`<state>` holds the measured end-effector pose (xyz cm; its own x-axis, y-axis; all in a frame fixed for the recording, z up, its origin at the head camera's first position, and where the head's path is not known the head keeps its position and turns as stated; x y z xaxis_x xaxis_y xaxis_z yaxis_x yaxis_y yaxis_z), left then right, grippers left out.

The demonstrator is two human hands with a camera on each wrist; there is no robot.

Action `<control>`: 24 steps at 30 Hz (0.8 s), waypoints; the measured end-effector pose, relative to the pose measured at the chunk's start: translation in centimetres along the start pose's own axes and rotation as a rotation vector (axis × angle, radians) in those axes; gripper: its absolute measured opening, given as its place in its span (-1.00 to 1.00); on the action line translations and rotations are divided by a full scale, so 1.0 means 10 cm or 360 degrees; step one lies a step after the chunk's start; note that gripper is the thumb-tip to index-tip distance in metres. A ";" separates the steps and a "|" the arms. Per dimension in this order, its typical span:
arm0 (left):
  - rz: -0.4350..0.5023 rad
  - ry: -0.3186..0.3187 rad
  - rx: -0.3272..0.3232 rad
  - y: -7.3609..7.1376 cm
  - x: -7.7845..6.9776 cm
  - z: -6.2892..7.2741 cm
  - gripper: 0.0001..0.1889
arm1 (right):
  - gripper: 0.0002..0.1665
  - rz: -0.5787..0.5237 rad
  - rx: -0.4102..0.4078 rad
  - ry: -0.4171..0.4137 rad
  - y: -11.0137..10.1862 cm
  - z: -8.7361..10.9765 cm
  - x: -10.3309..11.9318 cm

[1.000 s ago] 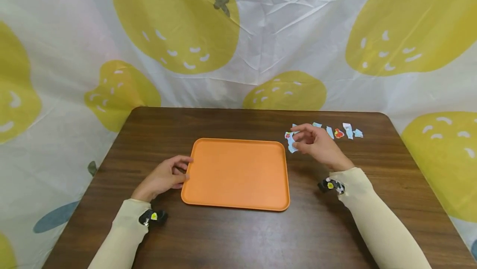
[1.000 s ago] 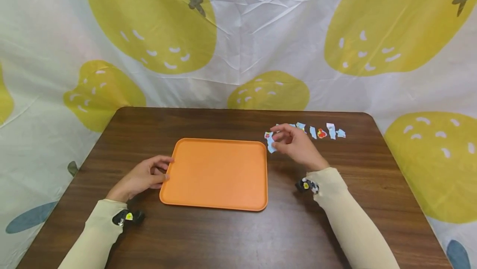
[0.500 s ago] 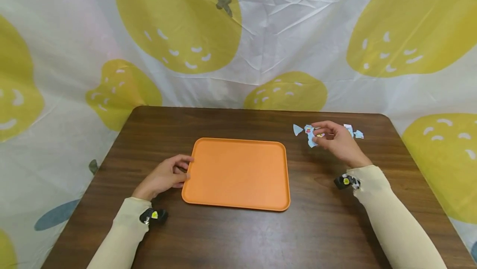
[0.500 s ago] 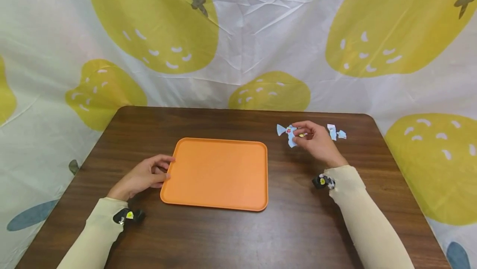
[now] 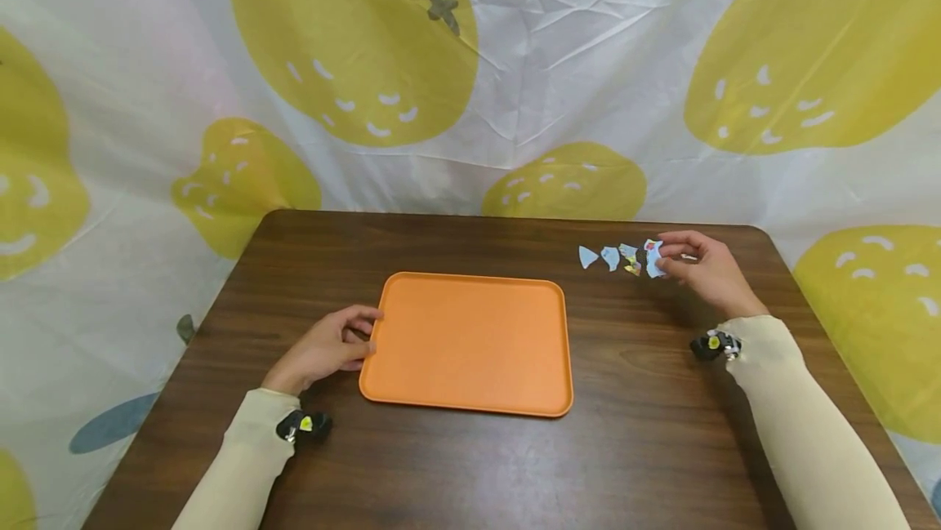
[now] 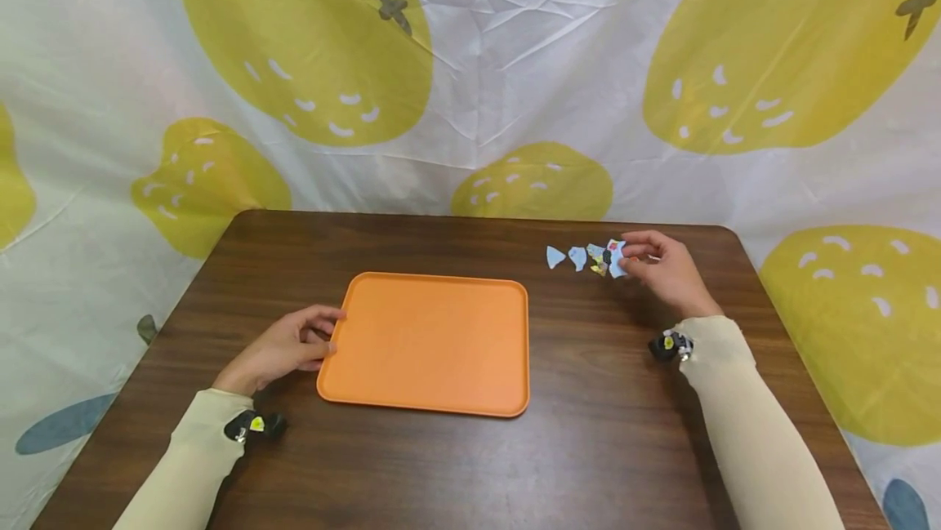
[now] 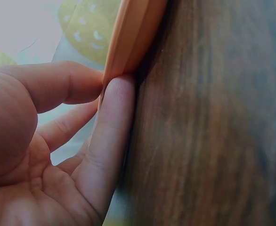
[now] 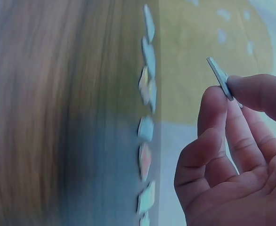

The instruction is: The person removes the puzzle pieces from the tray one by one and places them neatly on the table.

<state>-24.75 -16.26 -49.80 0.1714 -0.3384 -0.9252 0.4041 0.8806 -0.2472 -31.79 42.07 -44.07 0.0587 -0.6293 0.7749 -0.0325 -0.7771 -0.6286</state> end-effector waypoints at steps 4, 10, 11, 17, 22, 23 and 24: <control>0.0002 0.0001 -0.0006 0.00 0.01 0.00 -0.44 | -0.37 0.0029 -0.0028 0.0018 -0.13 -0.04 -0.15; 0.0001 0.0000 -0.0010 0.00 0.01 0.00 -0.44 | -0.38 0.0019 -0.0070 0.0043 -0.34 -0.08 -0.37; 0.0003 0.0000 -0.0009 0.01 0.00 0.00 -0.44 | -0.38 0.0023 -0.0075 0.0055 -0.37 -0.09 -0.40; 0.0004 -0.0007 -0.0010 0.01 0.00 0.01 -0.44 | -0.43 0.0023 -0.0101 0.0094 -0.58 -0.07 -0.61; -0.0007 -0.0014 -0.0015 0.01 0.01 0.01 -0.44 | -0.62 -0.0061 -0.0100 0.0115 -0.72 -0.05 -0.78; -0.0008 -0.0020 -0.0019 0.00 0.01 0.01 -0.45 | -0.63 -0.0086 -0.0097 0.0124 -0.75 -0.04 -0.81; -0.0010 -0.0021 -0.0017 0.01 0.02 0.02 -0.44 | -0.64 -0.0100 -0.0091 0.0135 -0.77 -0.04 -0.84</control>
Point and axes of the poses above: each hand's wrist, its own z-axis away from the middle knuckle, its own y-axis out of the palm, x = y × z, the point moved 9 cm from there along -z, towards the middle knuckle, and after that the axes turned 6 degrees about z, right-handed, at the moved point
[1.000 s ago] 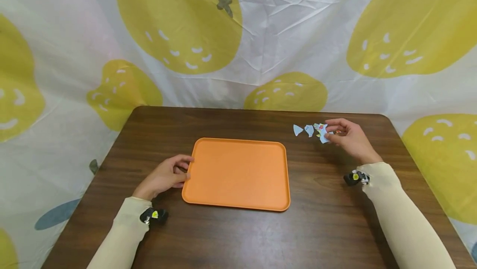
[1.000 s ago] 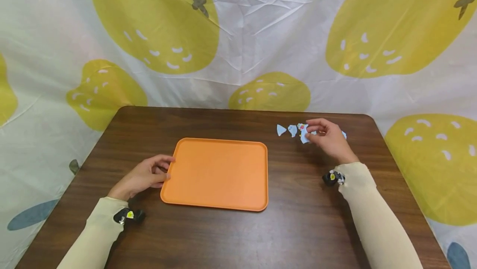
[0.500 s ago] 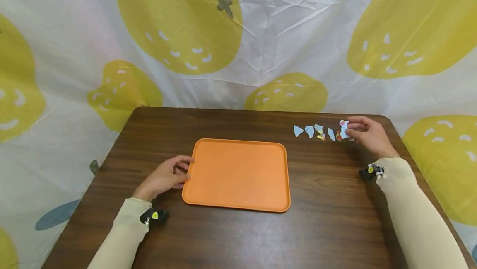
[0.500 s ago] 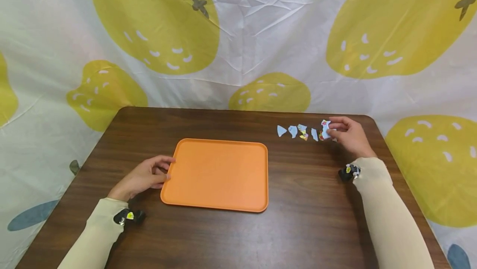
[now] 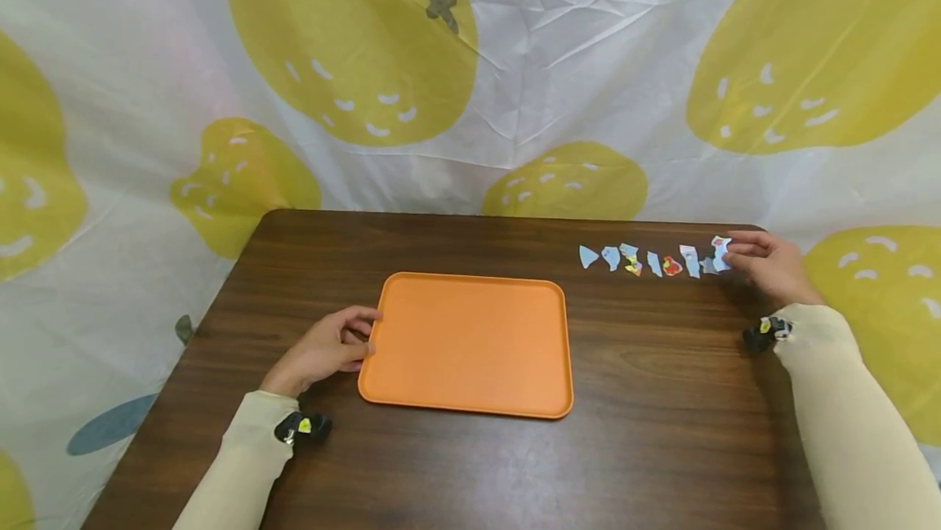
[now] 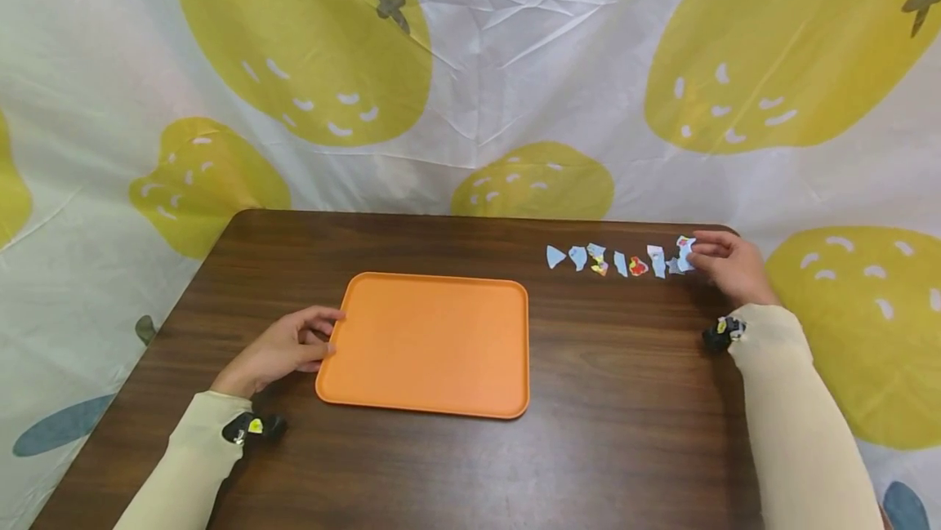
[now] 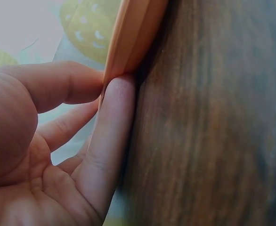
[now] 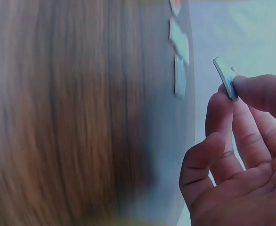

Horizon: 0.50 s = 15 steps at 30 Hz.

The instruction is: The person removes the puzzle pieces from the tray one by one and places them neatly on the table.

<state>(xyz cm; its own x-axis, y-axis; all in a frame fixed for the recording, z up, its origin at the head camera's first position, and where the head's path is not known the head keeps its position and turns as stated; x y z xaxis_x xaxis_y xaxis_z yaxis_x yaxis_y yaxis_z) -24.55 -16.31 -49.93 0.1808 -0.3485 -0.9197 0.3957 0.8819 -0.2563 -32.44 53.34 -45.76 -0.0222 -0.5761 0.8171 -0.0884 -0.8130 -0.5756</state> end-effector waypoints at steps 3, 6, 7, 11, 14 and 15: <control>-0.0001 0.0001 -0.0002 -0.01 0.00 0.00 -0.44 | -0.64 -0.0048 0.0028 0.0039 -0.05 0.00 -0.06; 0.0003 0.0019 0.0006 0.00 -0.01 0.00 -0.44 | -0.60 -0.0064 0.0031 0.0070 -0.08 0.01 -0.11; 0.0008 0.0023 0.0004 0.00 -0.01 0.00 -0.44 | -0.59 -0.0052 0.0027 0.0072 -0.09 0.01 -0.12; 0.0020 0.0036 -0.0002 0.00 -0.01 0.00 -0.43 | -0.72 0.0090 0.0002 0.0062 -0.14 -0.02 -0.17; 0.0025 0.0039 0.0002 0.00 -0.01 -0.01 -0.43 | -0.57 0.0253 0.0008 0.0052 -0.15 -0.05 -0.21; 0.0025 0.0039 0.0003 -0.01 -0.01 -0.01 -0.43 | -0.47 0.0314 0.0007 0.0045 -0.16 -0.05 -0.22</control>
Point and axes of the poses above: each hand's wrist, its own z-axis away from the middle knuckle, its own y-axis out of the palm, x = y × z, the point moved 9 cm from there along -z, towards the middle knuckle, and after that the axes turned 6 degrees about z, right-handed, at the moved point
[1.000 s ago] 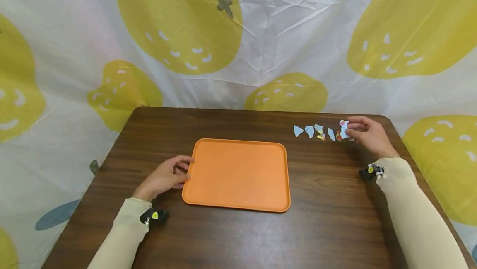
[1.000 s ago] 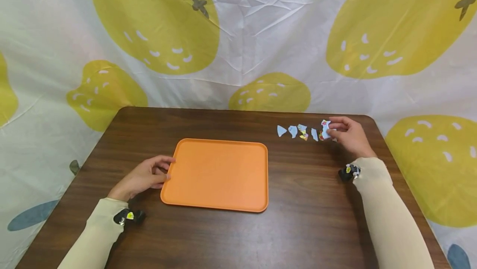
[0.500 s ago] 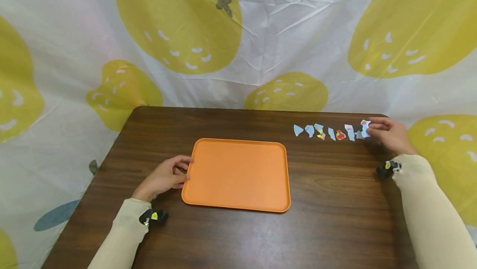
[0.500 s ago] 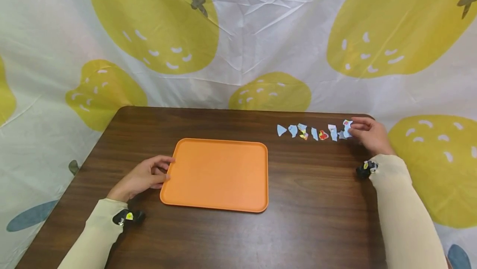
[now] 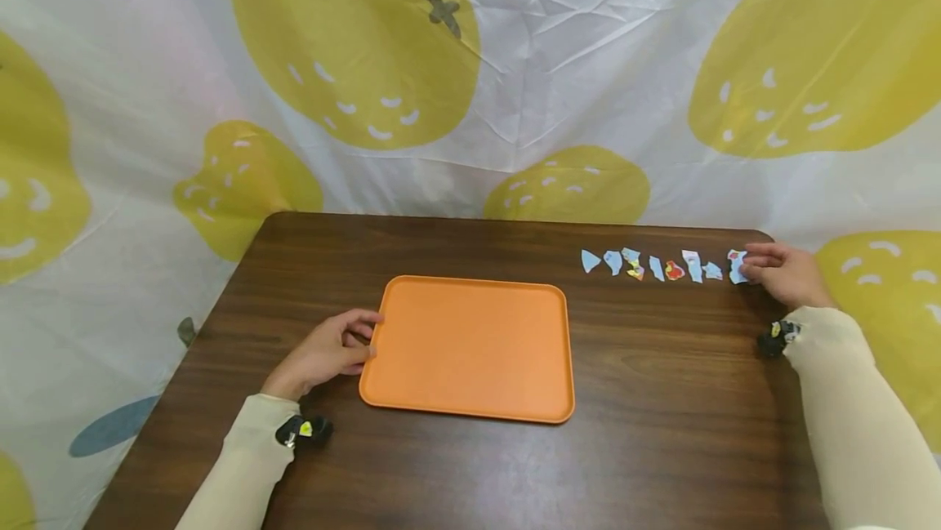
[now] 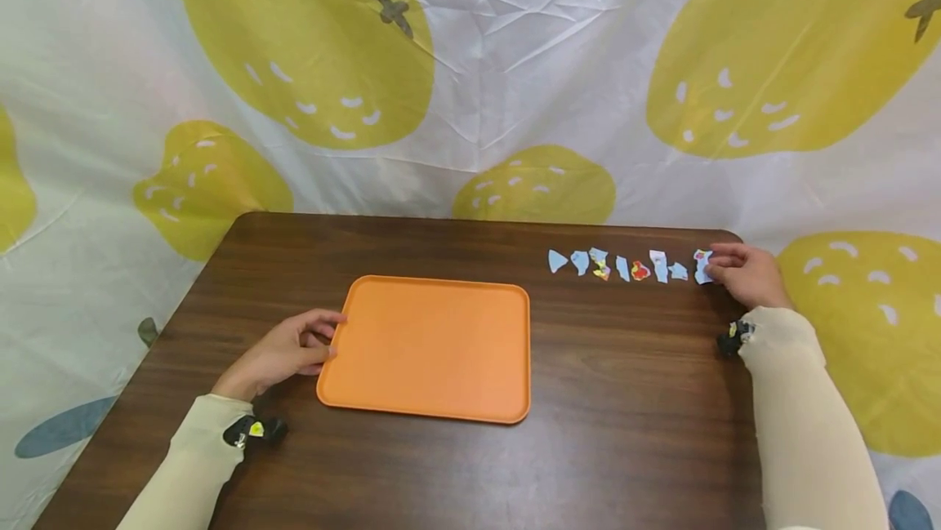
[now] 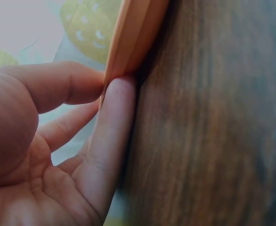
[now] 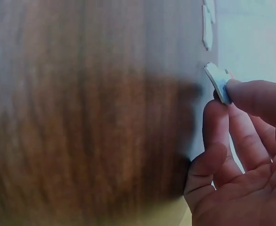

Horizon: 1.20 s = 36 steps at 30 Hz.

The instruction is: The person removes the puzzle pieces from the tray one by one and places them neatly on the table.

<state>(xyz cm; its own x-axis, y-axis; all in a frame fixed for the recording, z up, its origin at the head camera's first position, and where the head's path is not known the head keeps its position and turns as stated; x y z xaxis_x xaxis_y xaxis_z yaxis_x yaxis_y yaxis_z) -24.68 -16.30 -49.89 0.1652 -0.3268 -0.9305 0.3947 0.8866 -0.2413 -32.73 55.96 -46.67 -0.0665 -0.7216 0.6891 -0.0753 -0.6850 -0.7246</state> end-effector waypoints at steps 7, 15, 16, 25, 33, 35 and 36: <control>-0.0014 0.0001 0.0017 0.01 0.03 0.00 -0.45 | -0.33 0.0200 0.0001 0.0025 0.01 0.03 -0.08; -0.0017 0.0010 0.0000 -0.03 0.02 0.01 -0.45 | -0.32 0.0067 -0.0094 -0.0020 0.04 0.02 -0.02; -0.0014 0.0009 -0.0001 -0.03 0.03 0.01 -0.45 | -0.32 0.0059 -0.0113 -0.0026 0.04 0.01 0.00; -0.0002 -0.0002 -0.0007 -0.04 0.06 -0.03 -0.45 | -0.69 -0.0143 -0.0211 -0.0060 0.09 0.10 0.16; -0.0013 0.0002 0.0001 -0.06 0.00 -0.08 -0.45 | -0.65 -0.0231 -0.0279 -0.0109 0.21 0.20 0.43; -0.0025 -0.0004 0.0006 -0.06 -0.01 -0.09 -0.46 | -0.70 -0.0212 -0.0309 -0.0131 0.23 0.22 0.52; -0.0033 -0.0007 0.0008 -0.07 -0.02 -0.09 -0.46 | -0.71 -0.0197 -0.0321 -0.0136 0.25 0.23 0.56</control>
<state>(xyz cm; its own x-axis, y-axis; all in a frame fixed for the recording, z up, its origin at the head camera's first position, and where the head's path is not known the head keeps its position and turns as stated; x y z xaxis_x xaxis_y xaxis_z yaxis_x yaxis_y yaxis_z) -25.79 -16.55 -49.83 0.1608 -0.3463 -0.9243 0.4024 0.8781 -0.2589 -31.00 49.97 -44.63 0.0395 -0.6450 0.7631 -0.2751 -0.7412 -0.6123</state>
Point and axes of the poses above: each hand's wrist, its own z-axis away from the middle knuckle, its own y-axis out of the palm, x = y × z, the point moved 9 cm from there along -z, towards the middle knuckle, and after that the axes turned 6 degrees about z, right-handed, at the moved point
